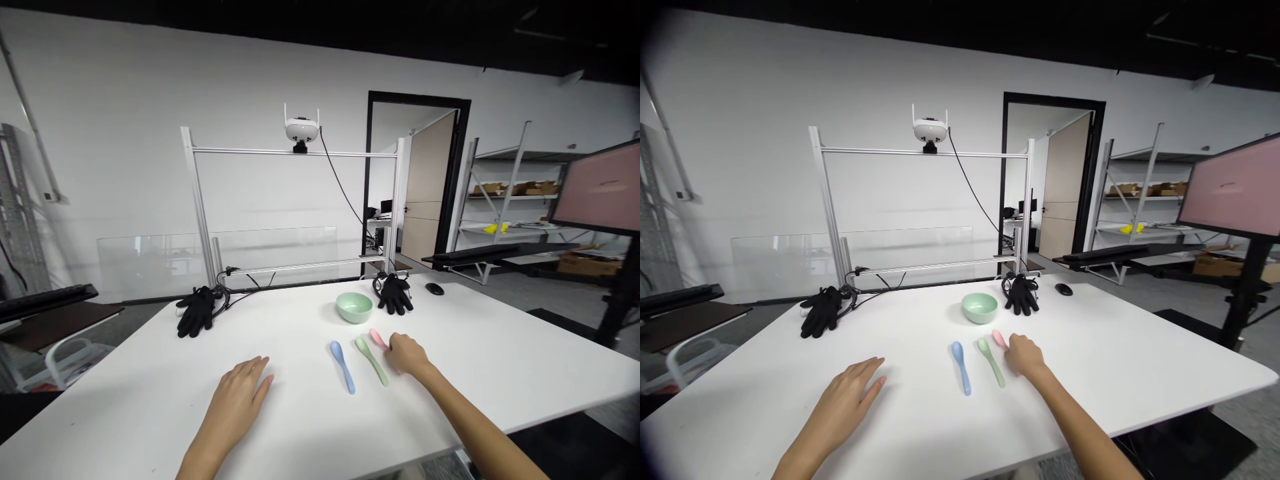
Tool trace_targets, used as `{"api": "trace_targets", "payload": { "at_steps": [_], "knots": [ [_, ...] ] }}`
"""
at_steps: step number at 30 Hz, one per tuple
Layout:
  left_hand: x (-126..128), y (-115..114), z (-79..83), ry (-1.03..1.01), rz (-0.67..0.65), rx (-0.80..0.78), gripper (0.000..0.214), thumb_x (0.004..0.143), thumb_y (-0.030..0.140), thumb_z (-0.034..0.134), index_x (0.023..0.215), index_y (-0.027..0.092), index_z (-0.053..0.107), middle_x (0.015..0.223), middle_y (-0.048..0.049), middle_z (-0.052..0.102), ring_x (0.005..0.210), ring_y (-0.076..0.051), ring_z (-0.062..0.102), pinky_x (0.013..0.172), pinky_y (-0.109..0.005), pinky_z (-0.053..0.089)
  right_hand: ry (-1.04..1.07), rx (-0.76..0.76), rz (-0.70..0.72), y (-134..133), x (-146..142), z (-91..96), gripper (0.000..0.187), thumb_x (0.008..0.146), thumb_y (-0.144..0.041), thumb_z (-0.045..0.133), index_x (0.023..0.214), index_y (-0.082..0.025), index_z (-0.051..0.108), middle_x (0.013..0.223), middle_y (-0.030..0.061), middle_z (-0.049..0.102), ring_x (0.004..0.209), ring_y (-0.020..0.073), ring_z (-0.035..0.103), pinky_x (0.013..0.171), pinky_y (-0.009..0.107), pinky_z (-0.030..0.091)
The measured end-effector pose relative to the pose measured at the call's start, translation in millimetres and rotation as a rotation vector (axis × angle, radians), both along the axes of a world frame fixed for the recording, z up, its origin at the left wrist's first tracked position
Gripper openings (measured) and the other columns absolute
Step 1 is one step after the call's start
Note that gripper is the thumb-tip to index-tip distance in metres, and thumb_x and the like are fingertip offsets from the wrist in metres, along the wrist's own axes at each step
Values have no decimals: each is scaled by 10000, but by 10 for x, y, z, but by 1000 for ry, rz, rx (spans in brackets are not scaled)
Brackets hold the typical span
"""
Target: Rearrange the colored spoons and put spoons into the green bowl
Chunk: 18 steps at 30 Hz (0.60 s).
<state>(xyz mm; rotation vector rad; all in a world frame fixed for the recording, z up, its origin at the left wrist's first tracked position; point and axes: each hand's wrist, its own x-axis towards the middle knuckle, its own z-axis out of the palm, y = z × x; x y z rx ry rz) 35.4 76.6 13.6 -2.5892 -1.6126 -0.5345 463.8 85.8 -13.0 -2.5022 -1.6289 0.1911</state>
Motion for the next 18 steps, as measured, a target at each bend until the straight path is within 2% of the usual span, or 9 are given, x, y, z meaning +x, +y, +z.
{"api": "trace_targets", "payload": {
  "at_steps": [5, 8, 12, 18],
  "knots": [
    [5, 0, 4, 25, -1, -13, 545, 1044, 449, 333, 1440, 178, 591, 1471, -114, 621, 1353, -295, 570, 1099, -471, 461, 17, -23, -59, -9, 367, 36, 214, 834, -191, 510, 928, -138, 695, 809, 147, 717, 762, 246, 701, 716, 346, 486],
    [8, -11, 14, 22, 3, -19, 543, 1044, 452, 333, 1437, 183, 594, 1473, -112, 619, 1357, -294, 567, 1100, -470, 461, 19, -30, -93, -10, 559, 19, 215, 839, -197, 501, 903, -130, 695, 744, 140, 698, 749, 255, 700, 707, 351, 487],
    [2, -16, 6, 6, -1, -16, 528, 1044, 445, 342, 1429, 195, 603, 1466, -107, 625, 1355, -295, 570, 1098, -471, 464, -5, -37, -116, -5, 701, -62, 180, 817, -214, 546, 895, -132, 686, 819, 156, 704, 813, 280, 704, 695, 352, 488],
    [-8, 25, -41, 9, -2, -5, 526, 1039, 454, 361, 1426, 195, 604, 1451, -105, 638, 1343, -301, 579, 1091, -475, 471, 34, -3, -126, -8, 749, -179, 234, 892, -323, 507, 891, -149, 664, 940, 172, 704, 845, 288, 699, 697, 364, 489]
  ]
}}
